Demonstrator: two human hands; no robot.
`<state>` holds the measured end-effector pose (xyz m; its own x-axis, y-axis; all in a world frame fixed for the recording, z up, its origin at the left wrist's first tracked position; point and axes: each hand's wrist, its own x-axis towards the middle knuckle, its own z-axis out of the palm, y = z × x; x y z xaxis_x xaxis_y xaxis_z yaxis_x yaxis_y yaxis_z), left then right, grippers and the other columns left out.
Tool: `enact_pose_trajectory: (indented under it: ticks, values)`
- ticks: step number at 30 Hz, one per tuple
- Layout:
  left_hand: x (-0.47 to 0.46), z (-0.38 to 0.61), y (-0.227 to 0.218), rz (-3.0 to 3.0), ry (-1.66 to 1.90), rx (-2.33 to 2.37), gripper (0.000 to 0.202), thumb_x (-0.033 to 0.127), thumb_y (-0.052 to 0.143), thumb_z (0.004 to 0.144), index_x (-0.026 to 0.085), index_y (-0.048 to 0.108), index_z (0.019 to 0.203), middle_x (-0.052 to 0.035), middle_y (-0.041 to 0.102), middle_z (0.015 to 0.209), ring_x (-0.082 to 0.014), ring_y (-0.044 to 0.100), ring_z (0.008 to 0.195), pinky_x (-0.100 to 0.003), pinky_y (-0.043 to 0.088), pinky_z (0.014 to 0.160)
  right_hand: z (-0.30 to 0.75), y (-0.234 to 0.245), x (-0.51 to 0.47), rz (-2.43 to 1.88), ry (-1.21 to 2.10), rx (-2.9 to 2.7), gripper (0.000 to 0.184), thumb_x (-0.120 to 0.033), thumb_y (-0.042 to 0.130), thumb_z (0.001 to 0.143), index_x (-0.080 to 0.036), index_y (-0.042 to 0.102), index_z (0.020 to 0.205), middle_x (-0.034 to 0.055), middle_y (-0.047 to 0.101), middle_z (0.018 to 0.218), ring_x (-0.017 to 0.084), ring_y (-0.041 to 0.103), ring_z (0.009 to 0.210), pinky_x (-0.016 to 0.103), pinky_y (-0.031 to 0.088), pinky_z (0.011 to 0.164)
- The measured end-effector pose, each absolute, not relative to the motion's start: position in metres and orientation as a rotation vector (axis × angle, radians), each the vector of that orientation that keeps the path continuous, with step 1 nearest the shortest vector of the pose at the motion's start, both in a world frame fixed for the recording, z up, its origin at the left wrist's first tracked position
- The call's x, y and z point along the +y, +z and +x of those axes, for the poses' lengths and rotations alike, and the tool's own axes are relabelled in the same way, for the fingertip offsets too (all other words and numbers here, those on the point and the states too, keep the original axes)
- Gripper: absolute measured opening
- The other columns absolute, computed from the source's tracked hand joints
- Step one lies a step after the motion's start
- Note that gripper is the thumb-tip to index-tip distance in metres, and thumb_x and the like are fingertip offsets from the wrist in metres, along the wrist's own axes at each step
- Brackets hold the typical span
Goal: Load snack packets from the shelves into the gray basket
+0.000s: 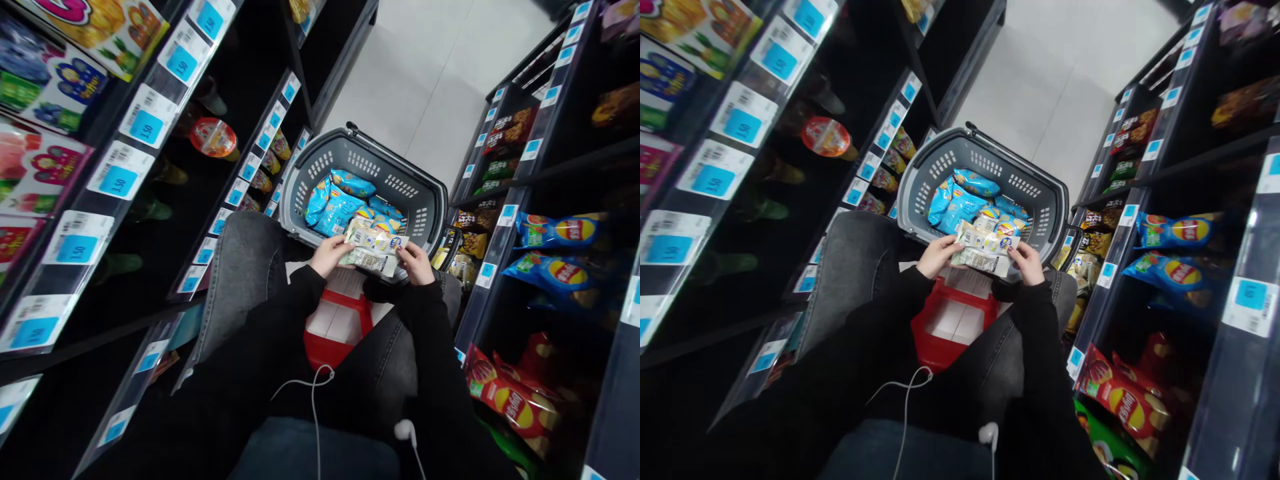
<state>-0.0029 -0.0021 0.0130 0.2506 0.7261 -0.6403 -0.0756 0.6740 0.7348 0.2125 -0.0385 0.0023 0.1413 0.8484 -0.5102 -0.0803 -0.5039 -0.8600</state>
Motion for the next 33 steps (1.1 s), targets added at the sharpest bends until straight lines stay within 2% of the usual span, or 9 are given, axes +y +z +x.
enact_pose_trajectory:
  ticks: [4,8,12,14,16,18,20,27,33]
  values:
    - [-0.002,-0.001,0.018,0.438,0.513,1.171,0.042,0.024,0.064,0.064,0.015,0.055,0.104,-0.0051,0.066,0.079,-0.0193,0.063,0.065,-0.035,0.055,0.053,0.200,-0.006,-0.035,-1.536,1.556,-0.711,0.051,-0.053,0.066,0.061,-0.019,0.057,0.096,0.0051,0.065,0.095,0.017,0.061,0.078,0.029,0.050,0.065]
    - [-0.005,-0.002,0.017,0.408,0.407,1.076,0.057,0.025,0.063,0.067,0.015,0.047,0.121,-0.0145,0.066,0.098,-0.0244,0.065,0.070,-0.037,0.056,0.052,0.190,-0.013,-0.037,-1.548,1.524,-0.855,0.054,-0.056,0.065,0.061,-0.019,0.052,0.098,0.0081,0.063,0.102,0.020,0.059,0.093,0.036,0.048,0.084]
    - [-0.009,-0.001,0.011,0.558,0.599,1.116,0.085,0.026,0.066,0.066,0.024,0.022,0.138,-0.0156,0.054,0.123,-0.0229,0.065,0.075,-0.037,0.057,0.053,0.181,-0.007,-0.038,-1.613,1.330,-0.897,0.067,-0.050,0.066,0.063,-0.021,0.038,0.116,0.0082,0.060,0.101,0.019,0.060,0.091,0.034,0.049,0.080]
    - [-0.009,0.000,0.010,0.665,0.690,1.104,0.090,0.027,0.068,0.065,0.028,0.018,0.140,-0.0139,0.046,0.133,-0.0229,0.064,0.082,-0.036,0.057,0.055,0.178,0.000,-0.038,-1.604,1.248,-0.900,0.067,-0.046,0.066,0.063,-0.023,0.036,0.118,0.0071,0.059,0.099,0.019,0.060,0.090,0.032,0.049,0.076]
    - [-0.008,-0.001,0.011,0.753,0.712,1.085,0.075,0.032,0.067,0.066,0.023,0.036,0.134,-0.0135,0.043,0.136,-0.0245,0.063,0.088,-0.036,0.057,0.059,0.177,0.006,-0.037,-1.595,1.196,-0.982,0.049,-0.043,0.066,0.063,-0.021,0.048,0.102,0.0057,0.060,0.094,0.019,0.058,0.090,0.031,0.048,0.077]
    - [-0.006,-0.001,0.014,0.813,0.709,1.109,0.056,0.035,0.067,0.066,0.014,0.056,0.116,-0.0145,0.050,0.129,-0.0261,0.062,0.090,-0.037,0.056,0.064,0.180,0.010,-0.037,-1.582,1.211,-1.064,0.033,-0.042,0.067,0.062,-0.020,0.053,0.083,0.0045,0.060,0.088,0.019,0.057,0.088,0.031,0.046,0.080]
    - [-0.005,-0.002,0.017,0.861,0.711,1.138,0.046,0.034,0.070,0.062,0.009,0.066,0.101,-0.0144,0.061,0.115,-0.0269,0.062,0.091,-0.038,0.055,0.071,0.183,0.009,-0.038,-1.561,1.287,-1.056,0.031,-0.041,0.068,0.060,-0.019,0.054,0.076,0.0028,0.061,0.083,0.018,0.057,0.082,0.031,0.046,0.078]
    - [-0.004,-0.004,0.011,0.981,0.690,1.231,0.031,0.027,0.078,0.048,0.011,0.070,0.074,-0.0064,0.070,0.078,-0.0227,0.063,0.081,-0.038,0.049,0.083,0.187,0.005,-0.038,-1.573,1.247,-1.126,0.023,-0.037,0.069,0.060,-0.018,0.058,0.068,0.0004,0.058,0.072,0.015,0.054,0.074,0.029,0.043,0.074]
    - [-0.007,-0.001,0.010,0.830,0.719,1.294,0.028,0.030,0.077,0.048,0.010,0.066,0.064,-0.0070,0.066,0.071,-0.0217,0.062,0.066,-0.039,0.053,0.060,0.184,0.007,-0.037,-1.563,1.183,-1.228,0.016,-0.034,0.067,0.063,-0.019,0.063,0.069,0.0008,0.059,0.071,0.016,0.052,0.074,0.028,0.041,0.072]
